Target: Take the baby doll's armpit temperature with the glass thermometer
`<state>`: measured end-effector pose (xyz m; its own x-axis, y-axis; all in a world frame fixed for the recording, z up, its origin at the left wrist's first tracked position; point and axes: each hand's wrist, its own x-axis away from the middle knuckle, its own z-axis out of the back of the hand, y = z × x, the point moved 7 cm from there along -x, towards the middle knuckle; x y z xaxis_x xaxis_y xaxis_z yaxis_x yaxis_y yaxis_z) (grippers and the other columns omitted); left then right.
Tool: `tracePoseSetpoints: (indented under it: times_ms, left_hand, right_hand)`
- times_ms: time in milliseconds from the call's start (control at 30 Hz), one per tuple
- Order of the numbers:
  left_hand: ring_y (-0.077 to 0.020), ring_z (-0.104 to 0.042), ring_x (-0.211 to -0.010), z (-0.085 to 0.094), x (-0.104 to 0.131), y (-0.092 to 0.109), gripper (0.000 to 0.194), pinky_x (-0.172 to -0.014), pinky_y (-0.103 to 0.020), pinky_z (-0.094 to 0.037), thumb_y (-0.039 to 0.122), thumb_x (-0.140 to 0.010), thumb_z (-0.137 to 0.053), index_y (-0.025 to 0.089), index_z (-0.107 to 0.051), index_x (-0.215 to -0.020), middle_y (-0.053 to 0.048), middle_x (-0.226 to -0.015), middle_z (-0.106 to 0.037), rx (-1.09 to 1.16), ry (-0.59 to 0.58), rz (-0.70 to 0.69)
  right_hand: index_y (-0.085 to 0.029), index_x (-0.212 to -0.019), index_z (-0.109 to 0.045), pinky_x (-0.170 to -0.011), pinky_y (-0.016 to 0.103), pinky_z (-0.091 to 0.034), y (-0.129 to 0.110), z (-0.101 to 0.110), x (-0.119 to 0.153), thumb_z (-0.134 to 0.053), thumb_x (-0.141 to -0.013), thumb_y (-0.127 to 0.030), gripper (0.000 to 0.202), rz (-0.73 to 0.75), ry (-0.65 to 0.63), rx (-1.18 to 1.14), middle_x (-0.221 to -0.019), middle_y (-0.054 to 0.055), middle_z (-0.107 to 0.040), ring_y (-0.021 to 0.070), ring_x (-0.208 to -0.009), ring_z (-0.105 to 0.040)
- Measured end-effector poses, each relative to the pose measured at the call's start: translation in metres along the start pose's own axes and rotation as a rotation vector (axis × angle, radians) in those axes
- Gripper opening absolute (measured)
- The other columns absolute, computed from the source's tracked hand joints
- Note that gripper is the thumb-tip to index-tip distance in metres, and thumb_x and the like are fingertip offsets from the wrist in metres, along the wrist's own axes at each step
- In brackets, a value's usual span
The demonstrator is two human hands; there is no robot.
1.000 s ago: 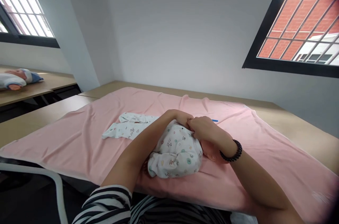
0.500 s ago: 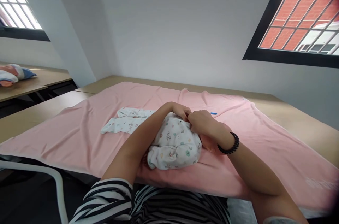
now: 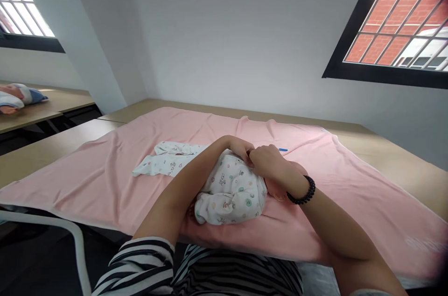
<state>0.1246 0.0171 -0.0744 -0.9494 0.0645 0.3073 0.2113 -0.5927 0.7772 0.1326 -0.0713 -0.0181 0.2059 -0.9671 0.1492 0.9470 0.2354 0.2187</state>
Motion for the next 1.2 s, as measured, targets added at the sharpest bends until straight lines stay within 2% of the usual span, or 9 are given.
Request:
tracePoseSetpoints:
  times_ms: [167,400,600,867,1067,1200]
  left_hand:
    - [-0.0246,-0.068,-0.087,0.0,0.001,0.001,0.035,-0.089,-0.035,-0.054,0.035,-0.061,-0.085,0.017,-0.078,-0.09,0.0,-0.083,-0.076,-0.007,0.0,0.016]
    - [-0.023,-0.066,-0.084,-0.002,0.002,0.005,0.032,-0.087,-0.034,-0.053,0.034,-0.064,-0.084,0.012,-0.077,-0.087,-0.001,-0.08,-0.075,-0.037,-0.01,-0.002]
    - [-0.0222,-0.067,-0.083,0.001,0.001,0.001,0.029,-0.086,-0.031,-0.053,0.032,-0.061,-0.086,0.016,-0.077,-0.083,0.001,-0.08,-0.076,-0.015,0.003,0.003]
    - [-0.0227,-0.069,-0.078,-0.003,0.003,0.002,0.036,-0.079,-0.032,-0.056,0.035,-0.056,-0.09,0.017,-0.078,-0.085,-0.002,-0.081,-0.076,0.116,-0.077,-0.045]
    - [-0.0201,-0.067,-0.072,-0.004,0.004,0.004,0.026,-0.074,-0.029,-0.055,0.031,-0.06,-0.087,0.015,-0.075,-0.075,0.0,-0.07,-0.071,0.113,-0.05,-0.05]
    - [-0.02,-0.067,-0.075,-0.004,0.003,0.007,0.027,-0.076,-0.028,-0.054,0.031,-0.061,-0.086,0.015,-0.074,-0.08,0.001,-0.073,-0.071,0.081,-0.044,-0.069]
  right_hand:
    - [-0.016,-0.092,-0.07,-0.075,0.036,-0.041,0.002,-0.001,0.0,-0.052,-0.087,-0.013,0.02,-0.016,0.018,-0.008,-0.092,0.013,-0.074,0.0258,-0.089,-0.069]
    - [-0.015,-0.091,-0.07,-0.078,0.038,-0.04,-0.001,-0.001,0.001,-0.05,-0.088,-0.01,0.021,-0.039,0.024,-0.017,-0.094,0.014,-0.074,0.0257,-0.089,-0.068]
    - [-0.014,-0.092,-0.069,-0.078,0.037,-0.041,-0.002,0.001,0.003,-0.05,-0.088,-0.01,0.02,-0.018,-0.003,-0.017,-0.092,0.014,-0.074,0.0252,-0.086,-0.069]
    - [-0.015,-0.093,-0.066,-0.074,0.036,-0.039,-0.003,-0.005,0.002,-0.049,-0.087,-0.011,0.018,0.031,0.022,-0.02,-0.087,0.011,-0.072,0.0242,-0.082,-0.067]
    - [-0.016,-0.083,-0.065,-0.077,0.038,-0.036,-0.001,0.006,0.009,-0.054,-0.087,-0.015,0.013,0.021,0.049,0.019,-0.079,0.011,-0.07,0.0264,-0.085,-0.066]
    - [-0.016,-0.082,-0.064,-0.075,0.037,-0.034,0.003,0.008,0.01,-0.054,-0.086,-0.015,0.011,0.037,0.047,0.031,-0.083,0.011,-0.07,0.0253,-0.085,-0.066]
